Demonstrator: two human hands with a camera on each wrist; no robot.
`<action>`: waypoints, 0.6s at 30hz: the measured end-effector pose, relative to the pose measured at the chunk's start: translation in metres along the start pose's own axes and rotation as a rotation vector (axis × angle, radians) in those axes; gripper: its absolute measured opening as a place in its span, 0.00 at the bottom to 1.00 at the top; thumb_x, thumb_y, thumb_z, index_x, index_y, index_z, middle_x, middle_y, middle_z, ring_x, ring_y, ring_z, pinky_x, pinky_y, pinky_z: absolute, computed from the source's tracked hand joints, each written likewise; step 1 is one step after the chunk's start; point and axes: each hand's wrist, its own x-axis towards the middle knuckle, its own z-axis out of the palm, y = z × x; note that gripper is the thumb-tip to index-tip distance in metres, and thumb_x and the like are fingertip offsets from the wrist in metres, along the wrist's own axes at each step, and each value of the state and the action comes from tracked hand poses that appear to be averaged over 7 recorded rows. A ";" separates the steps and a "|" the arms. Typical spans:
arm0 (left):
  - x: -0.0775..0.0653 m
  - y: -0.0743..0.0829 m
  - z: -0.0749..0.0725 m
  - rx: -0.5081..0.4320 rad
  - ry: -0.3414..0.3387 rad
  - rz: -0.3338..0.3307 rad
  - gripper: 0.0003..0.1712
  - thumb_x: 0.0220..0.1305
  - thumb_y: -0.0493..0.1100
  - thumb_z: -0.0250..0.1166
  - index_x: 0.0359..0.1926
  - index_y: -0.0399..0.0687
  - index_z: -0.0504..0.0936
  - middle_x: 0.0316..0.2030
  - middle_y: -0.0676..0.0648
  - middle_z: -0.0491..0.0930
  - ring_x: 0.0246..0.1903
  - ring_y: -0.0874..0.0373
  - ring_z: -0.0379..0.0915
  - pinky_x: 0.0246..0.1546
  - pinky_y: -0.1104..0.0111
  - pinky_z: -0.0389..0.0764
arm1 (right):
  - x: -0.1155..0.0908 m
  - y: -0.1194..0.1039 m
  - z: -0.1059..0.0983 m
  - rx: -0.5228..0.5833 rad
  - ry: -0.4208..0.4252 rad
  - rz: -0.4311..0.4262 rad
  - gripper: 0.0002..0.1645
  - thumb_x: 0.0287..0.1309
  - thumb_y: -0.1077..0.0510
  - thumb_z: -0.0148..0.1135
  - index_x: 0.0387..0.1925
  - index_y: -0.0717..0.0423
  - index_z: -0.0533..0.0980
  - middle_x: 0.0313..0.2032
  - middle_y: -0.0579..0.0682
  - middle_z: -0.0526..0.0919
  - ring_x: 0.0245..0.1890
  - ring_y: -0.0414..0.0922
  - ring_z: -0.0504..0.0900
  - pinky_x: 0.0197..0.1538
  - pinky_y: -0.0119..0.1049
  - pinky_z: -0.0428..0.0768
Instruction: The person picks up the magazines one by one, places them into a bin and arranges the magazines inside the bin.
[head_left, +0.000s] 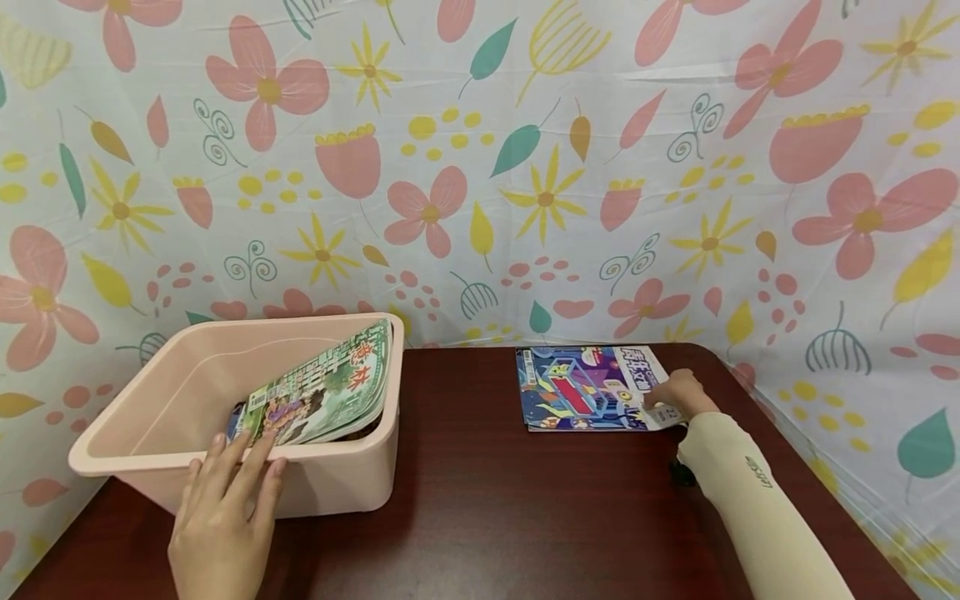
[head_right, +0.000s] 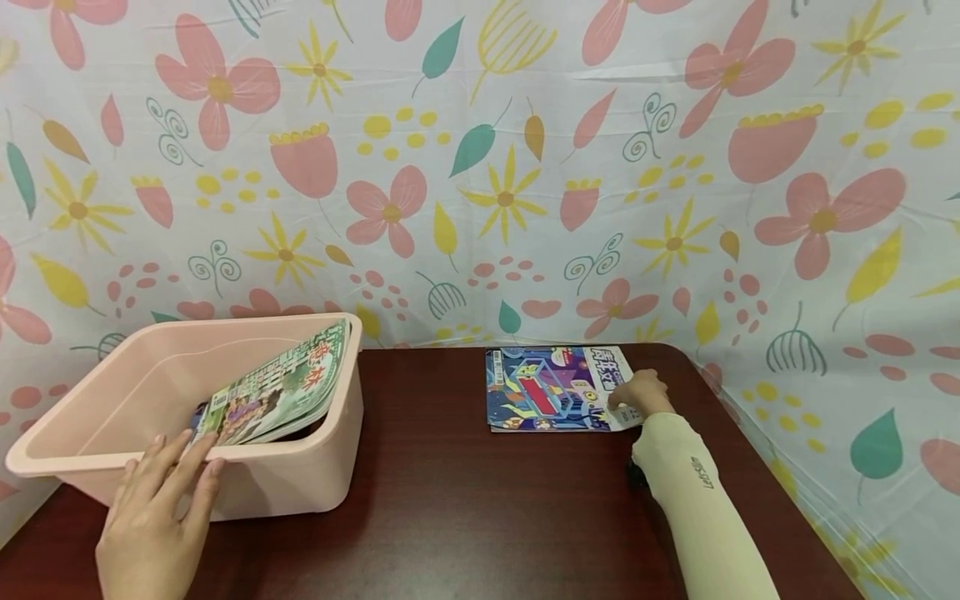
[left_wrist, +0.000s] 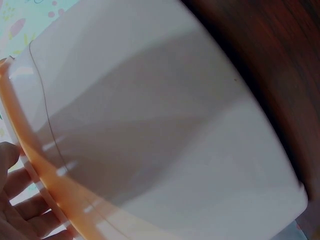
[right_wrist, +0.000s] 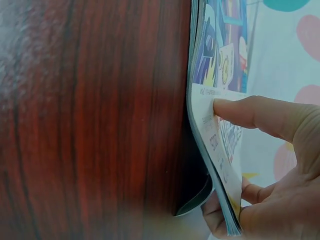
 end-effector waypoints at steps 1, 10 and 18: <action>0.000 0.000 0.000 0.001 -0.001 -0.002 0.36 0.69 0.68 0.44 0.50 0.45 0.84 0.53 0.38 0.79 0.63 0.43 0.67 0.70 0.59 0.57 | 0.000 0.001 0.000 0.009 -0.001 -0.004 0.53 0.49 0.60 0.66 0.61 0.85 0.44 0.48 0.75 0.64 0.47 0.64 0.69 0.57 0.56 0.72; -0.001 -0.001 0.000 -0.002 0.009 -0.005 0.36 0.69 0.68 0.45 0.51 0.46 0.84 0.53 0.38 0.79 0.63 0.44 0.66 0.70 0.58 0.57 | 0.002 0.005 0.002 0.026 0.043 -0.041 0.51 0.48 0.60 0.68 0.59 0.85 0.48 0.46 0.74 0.66 0.43 0.62 0.72 0.54 0.55 0.75; -0.001 -0.001 0.001 0.001 -0.006 -0.005 0.36 0.69 0.68 0.44 0.51 0.46 0.83 0.53 0.38 0.79 0.63 0.43 0.67 0.70 0.58 0.56 | -0.002 0.004 0.002 0.035 0.026 -0.044 0.59 0.50 0.61 0.65 0.64 0.84 0.35 0.50 0.76 0.60 0.48 0.64 0.66 0.61 0.59 0.67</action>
